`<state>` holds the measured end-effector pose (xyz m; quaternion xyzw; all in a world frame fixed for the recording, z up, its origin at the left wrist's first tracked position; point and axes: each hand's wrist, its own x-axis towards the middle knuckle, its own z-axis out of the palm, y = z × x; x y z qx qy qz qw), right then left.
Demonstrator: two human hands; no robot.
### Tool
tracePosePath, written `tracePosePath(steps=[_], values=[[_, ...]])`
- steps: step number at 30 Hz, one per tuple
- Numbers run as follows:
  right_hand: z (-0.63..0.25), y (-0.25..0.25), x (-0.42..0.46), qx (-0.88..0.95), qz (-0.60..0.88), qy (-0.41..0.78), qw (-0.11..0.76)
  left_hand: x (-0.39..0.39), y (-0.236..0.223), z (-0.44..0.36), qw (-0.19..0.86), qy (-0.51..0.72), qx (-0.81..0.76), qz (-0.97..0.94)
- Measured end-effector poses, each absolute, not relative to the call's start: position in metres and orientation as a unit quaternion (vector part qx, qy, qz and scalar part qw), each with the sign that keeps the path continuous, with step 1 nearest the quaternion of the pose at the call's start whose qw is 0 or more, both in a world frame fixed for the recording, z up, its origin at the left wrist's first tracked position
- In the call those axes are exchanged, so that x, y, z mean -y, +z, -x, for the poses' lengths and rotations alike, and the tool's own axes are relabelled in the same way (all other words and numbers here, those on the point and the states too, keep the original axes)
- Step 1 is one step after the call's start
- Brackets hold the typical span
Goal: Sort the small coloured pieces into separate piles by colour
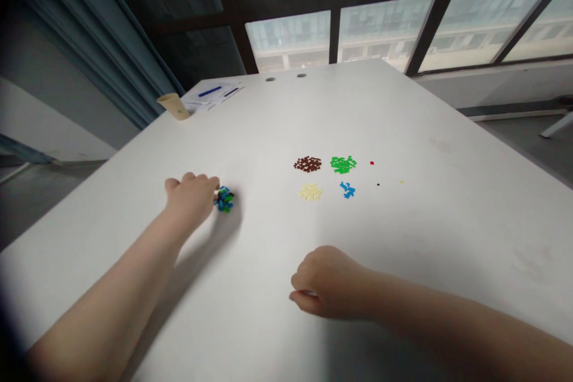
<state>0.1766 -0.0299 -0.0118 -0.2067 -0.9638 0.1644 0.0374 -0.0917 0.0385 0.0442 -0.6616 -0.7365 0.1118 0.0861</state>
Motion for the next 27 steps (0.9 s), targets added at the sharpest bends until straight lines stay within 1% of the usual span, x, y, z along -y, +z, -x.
tracePosePath(steps=[3, 5, 12, 17, 22, 24, 27], values=[[-0.176, -0.012, 0.031, 0.964, 0.204, 0.166, 0.031, -0.057, 0.049, 0.126, -0.078, 0.181, 0.715, 0.671], [-0.175, -0.014, 0.031, 0.964, 0.203, 0.166, 0.032, -0.063, 0.046, 0.135, -0.13, 0.188, 0.678, 0.699], [-0.176, -0.017, 0.031, 0.965, 0.198, 0.165, 0.044, -0.066, 0.034, 0.132, -0.159, 0.156, 0.653, 0.724], [-0.176, -0.017, 0.032, 0.966, 0.195, 0.163, 0.051, -0.066, 0.038, 0.13, -0.16, 0.154, 0.662, 0.716], [-0.176, -0.019, 0.032, 0.966, 0.191, 0.163, 0.057, -0.062, 0.055, 0.127, -0.099, 0.07, 0.693, 0.711], [-0.176, -0.019, 0.031, 0.967, 0.189, 0.164, 0.058, -0.06, 0.059, 0.128, -0.099, 0.037, 0.687, 0.719], [-0.176, -0.018, 0.031, 0.966, 0.191, 0.164, 0.057, -0.059, 0.058, 0.131, -0.132, 0.03, 0.67, 0.729]])
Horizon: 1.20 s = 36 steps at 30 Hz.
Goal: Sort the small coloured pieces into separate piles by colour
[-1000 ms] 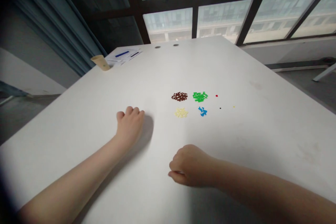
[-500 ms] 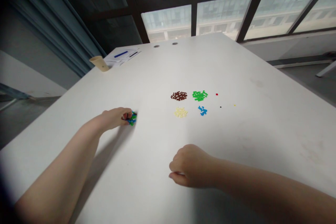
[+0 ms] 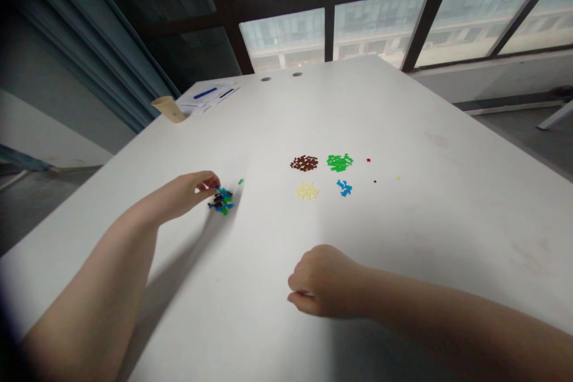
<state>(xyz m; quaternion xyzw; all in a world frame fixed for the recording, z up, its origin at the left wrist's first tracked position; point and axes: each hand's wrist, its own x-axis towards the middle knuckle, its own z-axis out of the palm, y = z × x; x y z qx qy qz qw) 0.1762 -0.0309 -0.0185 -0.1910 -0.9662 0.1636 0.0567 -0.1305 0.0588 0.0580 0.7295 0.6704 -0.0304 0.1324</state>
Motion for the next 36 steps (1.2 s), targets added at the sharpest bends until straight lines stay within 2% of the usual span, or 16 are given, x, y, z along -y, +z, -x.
tracePosePath(steps=[3, 6, 9, 12, 15, 19, 23, 31, 33, 36], values=[[-0.176, -0.017, 0.031, 0.966, 0.194, 0.161, 0.056, -0.061, 0.056, 0.133, 0.154, -0.023, -0.669, -0.726], [-0.176, -0.016, 0.031, 0.966, 0.194, 0.162, 0.057, -0.062, 0.056, 0.126, 0.201, 0.052, -0.67, -0.713], [-0.176, -0.017, 0.031, 0.966, 0.193, 0.161, 0.06, -0.055, 0.051, 0.1, 0.397, 0.184, -0.599, -0.671], [-0.175, -0.017, 0.031, 0.966, 0.195, 0.159, 0.063, -0.036, 0.031, 0.057, 0.642, 0.341, -0.464, -0.506], [-0.175, -0.017, 0.031, 0.965, 0.197, 0.158, 0.069, -0.016, 0.006, 0.021, 0.787, 0.364, -0.384, -0.318], [-0.175, -0.019, 0.031, 0.965, 0.19, 0.16, 0.078, -0.008, -0.01, 0.01, 0.806, 0.365, -0.369, -0.284], [-0.176, -0.021, 0.031, 0.965, 0.191, 0.16, 0.079, -0.012, -0.01, 0.017, 0.794, 0.401, -0.353, -0.29], [-0.176, -0.019, 0.032, 0.969, 0.178, 0.143, 0.093, -0.009, -0.012, 0.013, 0.824, 0.385, -0.315, -0.269], [-0.177, -0.015, 0.03, 0.968, 0.172, 0.118, 0.141, -0.008, -0.011, 0.013, 0.831, 0.376, -0.31, -0.27], [-0.181, -0.007, 0.026, 0.937, 0.211, 0.066, 0.27, -0.005, -0.009, 0.012, 0.845, 0.343, -0.301, -0.278]])
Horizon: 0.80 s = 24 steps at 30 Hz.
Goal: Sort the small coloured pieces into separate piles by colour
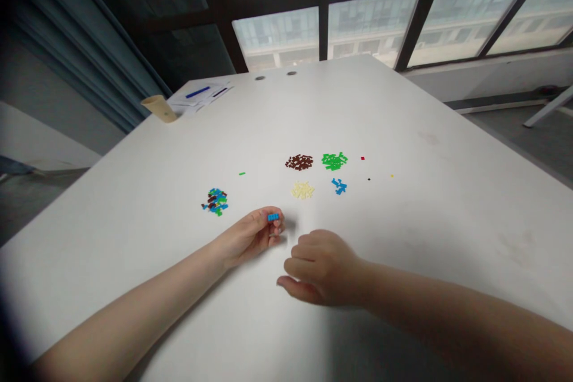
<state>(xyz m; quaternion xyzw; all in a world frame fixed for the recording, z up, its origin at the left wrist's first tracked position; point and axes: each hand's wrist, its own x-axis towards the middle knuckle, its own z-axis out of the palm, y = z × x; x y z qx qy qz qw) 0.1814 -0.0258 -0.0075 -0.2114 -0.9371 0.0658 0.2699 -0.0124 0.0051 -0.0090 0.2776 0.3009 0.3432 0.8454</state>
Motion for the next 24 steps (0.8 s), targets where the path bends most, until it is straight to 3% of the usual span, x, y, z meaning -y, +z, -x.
tracePosePath(steps=[4, 7, 17, 22, 24], values=[[-0.185, -0.002, 0.019, 0.867, 0.278, 0.071, 0.407, -0.001, -0.008, 0.011, 0.859, 0.304, -0.294, -0.288], [-0.184, -0.002, 0.016, 0.837, 0.305, 0.097, 0.443, 0.001, -0.009, 0.009, 0.856, 0.288, -0.295, -0.313], [-0.184, 0.01, 0.012, 0.846, 0.334, 0.099, 0.403, 0.004, -0.011, 0.007, 0.751, 0.266, -0.341, -0.499], [-0.223, 0.039, -0.034, 0.766, 0.51, 0.095, 0.38, -0.001, -0.005, 0.012, 0.601, 0.268, -0.407, -0.634], [-0.242, 0.035, -0.054, 0.744, 0.579, 0.096, 0.319, -0.001, 0.0, 0.011, 0.544, 0.243, -0.41, -0.691]])
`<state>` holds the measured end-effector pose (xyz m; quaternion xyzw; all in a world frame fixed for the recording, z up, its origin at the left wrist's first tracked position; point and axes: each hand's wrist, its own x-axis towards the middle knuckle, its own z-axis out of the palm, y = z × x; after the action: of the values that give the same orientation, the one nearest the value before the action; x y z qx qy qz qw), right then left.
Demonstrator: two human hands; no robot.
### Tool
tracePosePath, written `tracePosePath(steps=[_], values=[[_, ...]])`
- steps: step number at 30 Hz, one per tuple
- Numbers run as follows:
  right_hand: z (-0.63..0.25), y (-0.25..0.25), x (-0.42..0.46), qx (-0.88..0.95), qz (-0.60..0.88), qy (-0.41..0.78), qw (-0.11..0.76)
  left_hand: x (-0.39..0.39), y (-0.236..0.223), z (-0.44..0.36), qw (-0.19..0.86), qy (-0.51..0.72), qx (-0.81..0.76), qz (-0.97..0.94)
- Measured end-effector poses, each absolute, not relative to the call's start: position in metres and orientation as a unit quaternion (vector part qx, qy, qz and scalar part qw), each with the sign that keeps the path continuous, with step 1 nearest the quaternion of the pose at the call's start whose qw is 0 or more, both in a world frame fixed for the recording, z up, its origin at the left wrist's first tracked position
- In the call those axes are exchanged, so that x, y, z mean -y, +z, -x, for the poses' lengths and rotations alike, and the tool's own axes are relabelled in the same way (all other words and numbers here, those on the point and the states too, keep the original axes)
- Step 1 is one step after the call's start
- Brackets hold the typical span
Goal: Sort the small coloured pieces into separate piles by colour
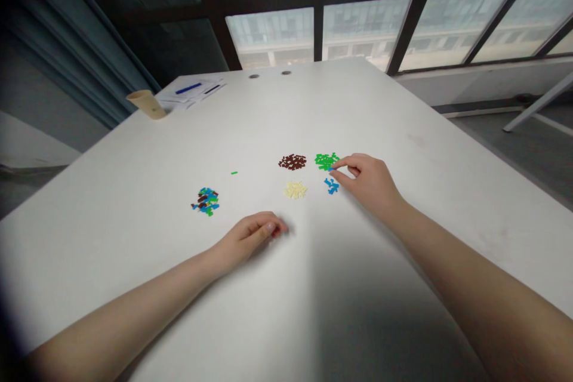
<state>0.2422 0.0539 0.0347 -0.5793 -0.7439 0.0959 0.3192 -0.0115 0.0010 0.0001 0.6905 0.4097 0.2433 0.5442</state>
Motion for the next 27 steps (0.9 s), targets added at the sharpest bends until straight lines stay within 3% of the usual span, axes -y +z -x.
tracePosePath(steps=[5, 12, 14, 16, 18, 20, 22, 27], values=[[-0.26, 0.002, -0.076, 0.72, 0.66, 0.109, 0.184, 0.003, 0.008, 0.009, 0.469, 0.2, -0.372, -0.776], [-0.253, -0.002, -0.074, 0.724, 0.672, 0.097, 0.122, 0.003, 0.006, 0.01, 0.432, 0.188, -0.349, -0.81], [-0.254, 0.006, -0.073, 0.718, 0.67, 0.104, 0.157, 0.002, 0.005, 0.009, 0.43, 0.19, -0.348, -0.811], [-0.252, 0.019, -0.067, 0.712, 0.648, 0.097, 0.252, 0.002, 0.005, 0.009, 0.428, 0.194, -0.35, -0.81], [-0.244, 0.032, -0.054, 0.718, 0.592, 0.078, 0.357, 0.002, 0.004, 0.009, 0.427, 0.196, -0.352, -0.81], [-0.23, 0.04, -0.032, 0.761, 0.509, 0.079, 0.394, 0.001, 0.003, 0.009, 0.425, 0.196, -0.354, -0.81], [-0.213, 0.038, -0.007, 0.841, 0.409, 0.117, 0.333, 0.0, 0.002, 0.01, 0.42, 0.194, -0.354, -0.812], [-0.182, 0.007, 0.027, 0.945, 0.289, 0.15, 0.039, -0.001, 0.0, 0.011, 0.404, 0.193, -0.37, -0.814]])
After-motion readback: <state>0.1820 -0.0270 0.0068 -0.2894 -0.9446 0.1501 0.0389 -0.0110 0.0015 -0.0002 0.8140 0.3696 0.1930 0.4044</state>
